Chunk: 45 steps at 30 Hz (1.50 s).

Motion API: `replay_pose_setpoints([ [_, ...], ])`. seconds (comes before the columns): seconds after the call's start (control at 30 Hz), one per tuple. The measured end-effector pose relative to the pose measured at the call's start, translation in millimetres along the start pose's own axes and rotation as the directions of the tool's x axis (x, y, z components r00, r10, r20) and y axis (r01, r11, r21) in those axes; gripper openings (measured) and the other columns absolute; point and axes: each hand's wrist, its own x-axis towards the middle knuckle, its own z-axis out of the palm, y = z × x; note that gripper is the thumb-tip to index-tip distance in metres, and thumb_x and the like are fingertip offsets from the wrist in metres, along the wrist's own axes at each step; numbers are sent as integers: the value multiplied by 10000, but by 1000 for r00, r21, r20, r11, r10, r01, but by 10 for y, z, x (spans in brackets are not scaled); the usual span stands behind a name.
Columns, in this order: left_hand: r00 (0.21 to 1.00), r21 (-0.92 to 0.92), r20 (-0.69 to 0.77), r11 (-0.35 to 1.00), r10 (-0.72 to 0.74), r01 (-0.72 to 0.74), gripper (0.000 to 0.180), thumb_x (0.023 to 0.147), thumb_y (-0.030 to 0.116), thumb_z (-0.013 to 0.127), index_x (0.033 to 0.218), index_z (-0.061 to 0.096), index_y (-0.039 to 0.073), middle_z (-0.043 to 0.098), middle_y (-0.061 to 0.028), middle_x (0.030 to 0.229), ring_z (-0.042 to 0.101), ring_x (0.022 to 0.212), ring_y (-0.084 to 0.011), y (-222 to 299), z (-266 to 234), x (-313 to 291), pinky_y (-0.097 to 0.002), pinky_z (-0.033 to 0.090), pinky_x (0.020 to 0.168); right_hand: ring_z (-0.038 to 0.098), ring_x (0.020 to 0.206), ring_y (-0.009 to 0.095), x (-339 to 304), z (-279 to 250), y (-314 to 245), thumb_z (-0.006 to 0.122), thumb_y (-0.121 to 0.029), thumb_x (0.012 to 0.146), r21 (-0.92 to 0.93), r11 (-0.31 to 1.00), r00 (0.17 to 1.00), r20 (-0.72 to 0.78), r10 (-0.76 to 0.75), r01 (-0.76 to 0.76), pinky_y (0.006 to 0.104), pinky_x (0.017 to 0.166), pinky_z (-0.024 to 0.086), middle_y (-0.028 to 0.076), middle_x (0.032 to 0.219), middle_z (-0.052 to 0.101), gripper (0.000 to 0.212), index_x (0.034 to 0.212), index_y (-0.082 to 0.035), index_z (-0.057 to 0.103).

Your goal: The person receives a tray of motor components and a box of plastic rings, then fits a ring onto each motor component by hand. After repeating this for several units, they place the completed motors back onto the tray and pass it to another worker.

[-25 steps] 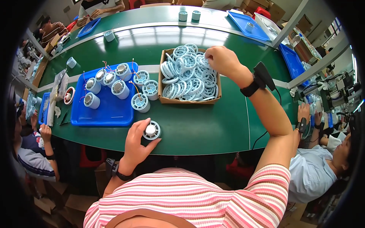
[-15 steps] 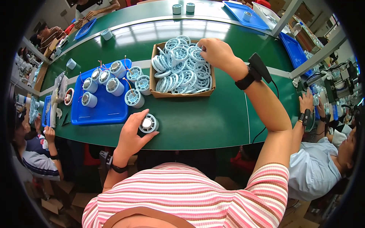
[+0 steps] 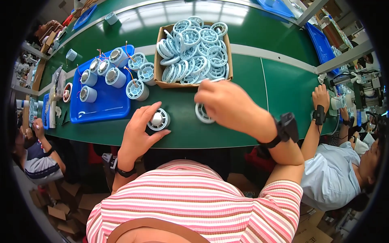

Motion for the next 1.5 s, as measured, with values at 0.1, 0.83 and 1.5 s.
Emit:
replay_pose_setpoints([
  [0.1, 998, 4, 52, 999, -46, 46, 730, 729, 153, 871, 1393, 571, 115, 631, -142, 1218, 619, 1073, -310, 58, -46, 36, -384, 527, 870, 627, 926, 325, -226, 414, -1, 686, 47, 780, 58, 998, 996, 88, 17, -22, 386, 813, 525, 114, 1078, 632, 311, 1066, -74, 677],
  [0.83, 780, -643, 607, 483, -152, 595, 681, 816, -66, 755, 1427, 480, 55, 592, -50, 1285, 617, 1128, -134, 177, 385, 253, -295, 556, 917, 601, 1238, 276, -374, 707, -586, 815, 17, 710, 462, 873, 908, -283, 310, -155, 393, 1072, 457, 156, 1314, 621, 883, 1487, -26, 398],
  [1.5, 579, -579, 813, 30, -53, 815, 557, 1030, 175, 604, 1516, 396, 1, 577, -142, 1378, 642, 1205, -253, -31, 277, 423, -399, 578, 980, 596, 1229, 291, -340, 684, -515, 821, -21, 701, 380, 896, 922, -207, 327, -232, 481, 1140, 372, 101, 1312, 647, 750, 1373, -52, 490],
])
